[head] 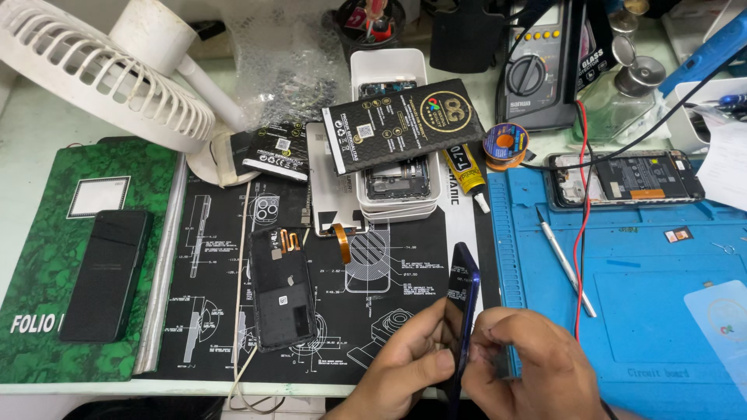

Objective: The person handles two smartphones, one black and one blue, on a cluttered workbench. They wipe the black phone's screen, power it on to show the lock screen, and then open it to reveal the internal components. The person then picks up the blue phone, powers it on, and navigates the interface before opening it to inspect the interior.

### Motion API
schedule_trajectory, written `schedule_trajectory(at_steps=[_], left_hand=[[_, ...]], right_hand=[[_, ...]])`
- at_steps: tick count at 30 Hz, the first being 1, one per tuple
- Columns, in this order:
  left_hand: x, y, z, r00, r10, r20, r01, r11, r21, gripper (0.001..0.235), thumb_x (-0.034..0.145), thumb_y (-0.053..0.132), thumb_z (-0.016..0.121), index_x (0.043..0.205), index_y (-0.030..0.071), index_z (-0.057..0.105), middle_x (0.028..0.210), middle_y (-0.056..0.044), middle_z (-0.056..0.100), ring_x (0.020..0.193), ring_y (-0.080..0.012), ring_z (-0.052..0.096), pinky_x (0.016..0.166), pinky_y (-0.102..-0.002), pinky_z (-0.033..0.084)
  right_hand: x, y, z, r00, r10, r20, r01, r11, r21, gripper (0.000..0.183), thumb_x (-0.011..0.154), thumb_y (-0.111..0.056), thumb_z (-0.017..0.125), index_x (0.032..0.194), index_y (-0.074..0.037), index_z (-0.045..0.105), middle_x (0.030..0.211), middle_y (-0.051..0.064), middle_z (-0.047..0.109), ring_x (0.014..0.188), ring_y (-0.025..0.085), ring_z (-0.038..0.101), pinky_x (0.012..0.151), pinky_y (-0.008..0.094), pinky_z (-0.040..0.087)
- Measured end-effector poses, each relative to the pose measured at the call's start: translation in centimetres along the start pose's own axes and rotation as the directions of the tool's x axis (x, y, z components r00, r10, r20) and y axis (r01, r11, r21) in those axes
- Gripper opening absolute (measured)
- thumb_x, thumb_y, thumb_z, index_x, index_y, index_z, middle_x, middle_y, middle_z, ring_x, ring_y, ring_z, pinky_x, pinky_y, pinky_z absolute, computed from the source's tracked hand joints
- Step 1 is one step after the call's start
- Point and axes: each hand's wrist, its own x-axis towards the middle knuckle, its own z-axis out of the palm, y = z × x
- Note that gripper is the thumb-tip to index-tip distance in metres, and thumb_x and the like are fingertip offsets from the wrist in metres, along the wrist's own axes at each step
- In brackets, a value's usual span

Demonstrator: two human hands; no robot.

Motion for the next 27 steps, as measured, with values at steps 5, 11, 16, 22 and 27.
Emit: schedule_trajectory(at_steps=[5,11,16,22,27], left_hand=[[0.1,-1.1,-0.1,0.986,-0.038,-0.162,0.029,0.998,-0.054,0.064,0.09,0.034,0.066,0.142,0.002,0.045,0.114,-0.006,0.061,0.108,-0.0134,0.059,0.099,-0.028,0.046],[0.1,-1.4,-0.3,0.977,0.086,-0.194,-0.085,0.996,0.014,0.047,0.098,0.027,0.064,0.131,-0.004,0.051,0.114,-0.009,0.061,0.106,-0.0142,0.057,0.096,-0.029,0.045],[0.3,-1.0,-0.3,0.968,0.08,-0.238,-0.104,0.99,-0.091,0.044,0.099,0.026,0.062,0.127,-0.005,0.048,0.112,-0.013,0.065,0.1,-0.0149,0.062,0.091,-0.029,0.05],[0.3,-0.9,-0.2,0.958,0.075,-0.276,-0.113,0.986,-0.125,0.047,0.098,0.027,0.059,0.131,-0.004,0.047,0.112,-0.014,0.065,0.098,-0.0142,0.065,0.086,-0.028,0.053],[0.4,-1.2,-0.3,0.954,0.101,-0.281,-0.128,0.988,-0.081,0.045,0.099,0.026,0.058,0.128,-0.006,0.047,0.108,-0.016,0.068,0.091,-0.0157,0.065,0.082,-0.03,0.055]], right_hand=[[-0.2,0.2,0.7,0.999,-0.035,-0.028,0.035,0.999,-0.02,0.033,0.071,-0.002,0.073,0.093,-0.004,0.048,0.085,0.009,0.071,0.072,0.021,0.075,0.067,0.031,0.06],[-0.6,0.4,1.1,0.999,0.016,0.042,-0.02,0.996,0.085,0.028,0.075,0.0,0.071,0.094,-0.003,0.051,0.086,0.01,0.072,0.079,0.019,0.076,0.072,0.03,0.061],[-0.8,0.5,1.4,0.992,0.044,0.117,-0.068,0.977,0.204,0.029,0.078,0.004,0.071,0.099,-0.002,0.052,0.082,0.008,0.07,0.092,0.02,0.075,0.086,0.034,0.062],[-1.1,0.7,2.2,0.997,-0.082,0.015,0.069,0.913,0.403,0.039,0.089,0.009,0.061,0.12,0.003,0.038,0.087,0.006,0.061,0.082,0.01,0.068,0.109,0.049,0.057],[-1.4,1.3,1.7,0.99,-0.012,0.138,-0.057,0.872,0.487,0.04,0.088,0.012,0.057,0.122,-0.001,0.04,0.086,0.007,0.063,0.081,0.012,0.069,0.109,0.052,0.05]])
